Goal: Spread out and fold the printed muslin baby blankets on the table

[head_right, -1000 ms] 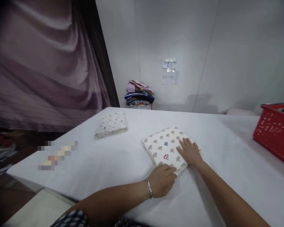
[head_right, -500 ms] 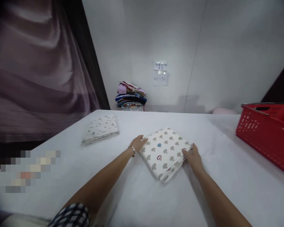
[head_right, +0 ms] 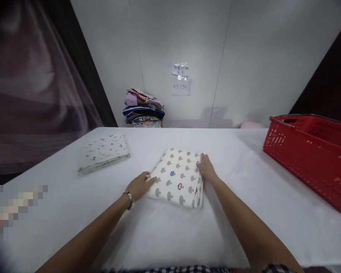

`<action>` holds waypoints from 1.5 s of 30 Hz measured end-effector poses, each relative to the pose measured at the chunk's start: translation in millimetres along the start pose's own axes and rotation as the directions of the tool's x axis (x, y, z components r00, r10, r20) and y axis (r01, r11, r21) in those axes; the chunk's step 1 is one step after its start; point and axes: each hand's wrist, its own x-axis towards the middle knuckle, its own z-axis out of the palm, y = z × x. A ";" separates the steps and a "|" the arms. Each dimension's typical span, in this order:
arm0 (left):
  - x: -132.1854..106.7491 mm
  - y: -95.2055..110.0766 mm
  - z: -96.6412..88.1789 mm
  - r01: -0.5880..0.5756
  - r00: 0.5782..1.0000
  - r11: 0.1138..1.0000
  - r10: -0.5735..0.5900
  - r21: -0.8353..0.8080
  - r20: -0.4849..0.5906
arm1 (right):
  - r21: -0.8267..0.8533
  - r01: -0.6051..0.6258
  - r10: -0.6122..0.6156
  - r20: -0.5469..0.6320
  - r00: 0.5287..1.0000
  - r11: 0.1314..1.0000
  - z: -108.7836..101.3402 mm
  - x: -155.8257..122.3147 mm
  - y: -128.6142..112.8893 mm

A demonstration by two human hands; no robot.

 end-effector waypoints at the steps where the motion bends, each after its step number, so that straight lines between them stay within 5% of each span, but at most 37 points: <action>1: -3.7 0.4 -0.9 -0.044 0.998 0.999 0.045 0.022 -0.046 | -0.050 -0.007 0.007 -0.008 1.000 0.999 -0.1 -6.0 -9.4; 3: -8.2 4.8 -0.3 -0.195 0.964 0.977 0.208 0.091 -0.168 | -0.108 0.026 -0.026 0.005 1.000 0.994 1.0 -28.6 -32.2; 5: -10.9 11.8 5.2 -0.376 0.881 0.907 0.413 0.187 -0.230 | -0.177 0.148 -0.130 0.107 0.986 0.973 4.2 -60.6 -56.8; 8: -13.8 21.7 21.8 -0.522 0.801 0.799 0.580 0.299 -0.152 | -0.320 0.332 -0.208 0.365 0.908 0.887 9.4 -104.2 -83.5; 12: -14.6 26.7 41.2 -0.537 0.806 0.760 0.590 0.367 -0.042 | -0.476 0.329 -0.083 0.466 0.881 0.816 9.5 -123.6 -84.3; 17: -15.2 24.8 40.2 -0.536 0.804 0.755 0.593 0.378 -0.045 | -0.517 0.330 -0.072 0.457 0.887 0.790 7.3 -120.8 -76.5; 24: -19.3 23.7 36.3 -0.537 0.782 0.756 0.613 0.374 -0.116 | -0.505 0.311 -0.062 0.450 0.891 0.805 1.3 -117.7 -91.2; 34: -16.9 16.7 38.6 -0.581 0.741 0.779 0.626 0.235 -0.242 | -0.532 0.339 -0.092 0.436 0.895 0.776 10.3 -125.0 -67.8; 36: -12.8 12.1 33.9 -0.554 0.758 0.821 0.567 0.142 -0.322 | -0.531 0.330 -0.071 0.449 0.891 0.780 7.1 -123.3 -72.2; 38: -7.8 7.1 29.5 -0.456 0.823 0.890 0.428 0.016 -0.375 | -0.529 0.325 -0.062 0.454 0.889 0.784 4.5 -115.4 -83.0; 41: -1.7 1.4 26.4 -0.245 0.938 0.955 0.190 -0.166 -0.289 | -0.502 0.361 -0.120 0.448 0.886 0.786 9.5 -89.0 -110.2; 45: 0.8 -2.0 29.8 -0.129 0.980 0.959 0.084 -0.253 -0.178 | -0.472 0.406 -0.188 0.442 0.877 0.783 41.6 -34.3 -146.6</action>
